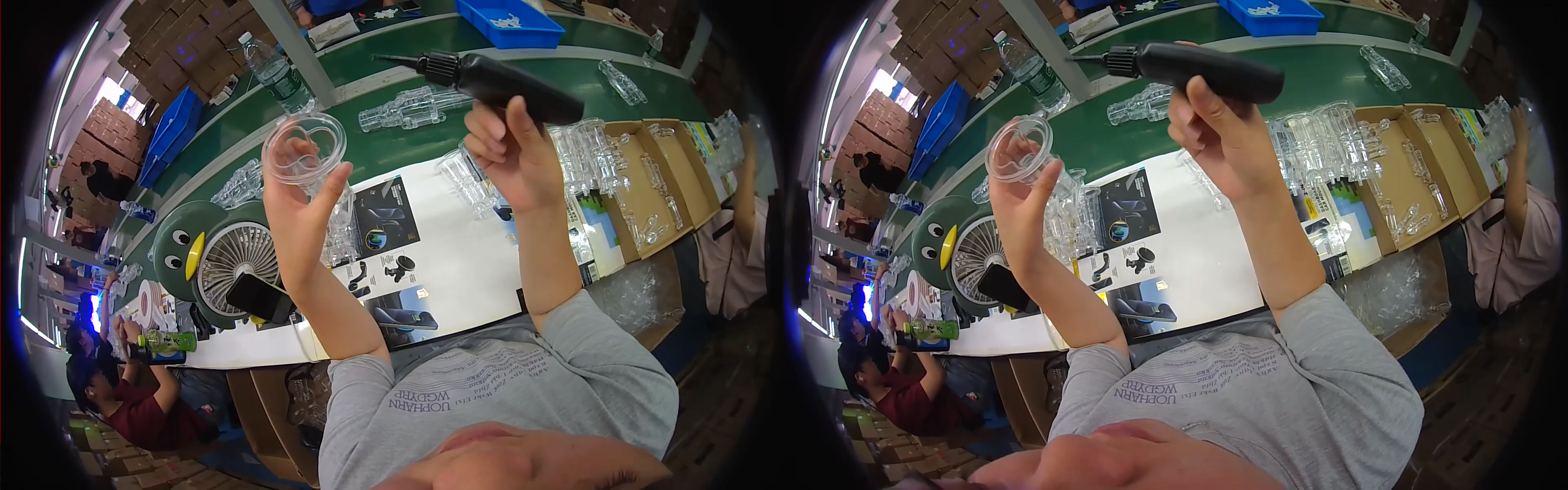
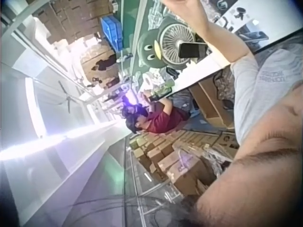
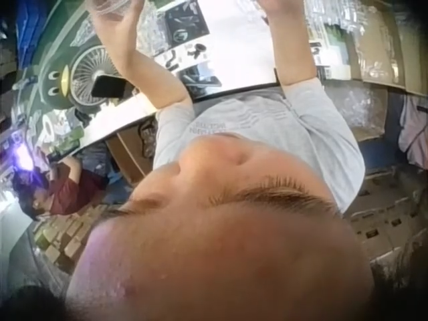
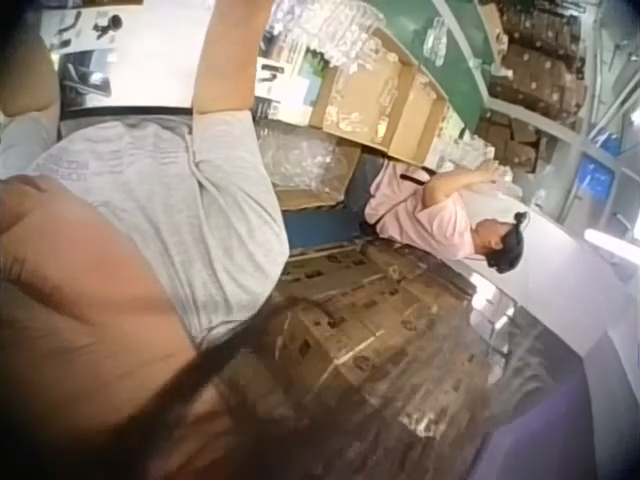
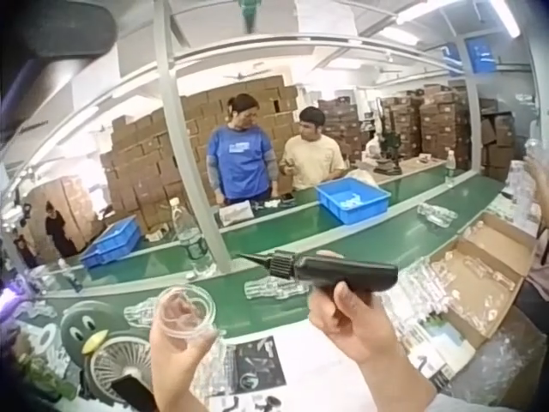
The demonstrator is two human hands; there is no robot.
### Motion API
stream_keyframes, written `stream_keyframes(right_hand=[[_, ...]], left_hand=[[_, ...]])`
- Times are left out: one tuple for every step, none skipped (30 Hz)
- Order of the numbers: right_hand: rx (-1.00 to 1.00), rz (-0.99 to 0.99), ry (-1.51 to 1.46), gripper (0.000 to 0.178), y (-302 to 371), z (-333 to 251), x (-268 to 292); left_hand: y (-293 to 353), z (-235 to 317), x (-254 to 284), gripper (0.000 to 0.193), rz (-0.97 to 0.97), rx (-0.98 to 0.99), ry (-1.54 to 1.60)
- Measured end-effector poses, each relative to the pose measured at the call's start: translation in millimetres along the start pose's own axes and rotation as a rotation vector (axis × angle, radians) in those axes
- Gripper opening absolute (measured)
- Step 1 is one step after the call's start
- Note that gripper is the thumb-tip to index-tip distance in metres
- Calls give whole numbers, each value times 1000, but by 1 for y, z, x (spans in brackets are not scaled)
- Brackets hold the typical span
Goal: Applying liquid adhesive or sealant from a squeeze bottle to clear plastic components and assembling them.
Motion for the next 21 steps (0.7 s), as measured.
stream_keyframes(right_hand=[[22, -51, -98, 50, -2, 2, 1], [45, -103, -196, 59, -4, 4, 3], [68, -152, -292, 69, -5, 6, 6], [53, -130, -236, 83, -7, 6, 10], [57, -125, -231, 83, -6, 5, 12], [49, -61, -278, 80, -6, 4, 10], [42, 4, -324, 78, -6, 4, 9], [43, 5, -323, 78, -6, 3, 11], [53, 59, -297, 75, -7, 1, 14], [63, 112, -270, 72, -8, 1, 16], [62, 111, -271, 72, -8, 1, 15], [127, 146, -168, 69, -8, 0, 16], [191, 181, -65, 66, -8, -1, 16], [190, 180, -65, 66, -9, -1, 15], [216, 208, -40, 66, -9, -2, 15], [242, 235, -15, 65, -9, -3, 16], [242, 236, -14, 65, -9, -3, 17], [255, 247, -35, 63, -10, -2, 17], [268, 257, -56, 60, -10, -1, 18], [267, 256, -58, 60, -10, 0, 18], [268, 278, -37, 57, -10, 1, 20]], left_hand=[[-1, 0, 1, 61, -12, -11, -108], [-1, 1, 0, 61, -15, -13, -106], [-2, 1, -1, 60, 2, 5, -101], [-2, 0, -3, 59, 19, 23, -96], [-3, -1, -4, 59, 13, 22, -91], [-3, -2, -3, 59, 15, 8, -112], [-3, -2, -2, 59, 17, -6, -133], [-3, -3, -1, 59, 15, -6, -133], [-3, -2, 0, 57, 13, 1, -143], [-3, -2, 1, 56, 11, 8, -154], [-2, -1, 2, 56, 12, 8, -155], [-2, 0, 1, 54, 5, 17, -148], [-3, 1, 1, 52, -1, 25, -142], [-3, 2, 2, 52, 0, 26, -143], [-4, 2, 2, 52, 4, 39, -143], [-4, 2, 2, 52, 9, 52, -142], [-5, 1, 2, 52, 8, 53, -141], [-4, 2, 4, 52, 7, 50, -163], [-4, 2, 5, 52, 6, 48, -185], [-4, 2, 7, 52, 7, 47, -186], [-4, 0, 7, 52, -5, 53, -168]])
Point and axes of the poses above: each hand's wrist, its own y-axis away from the middle knuckle, its own x-axis out of the back of the hand, z = x × y, the point moved 1 cm from there along -y, towards the middle knuckle
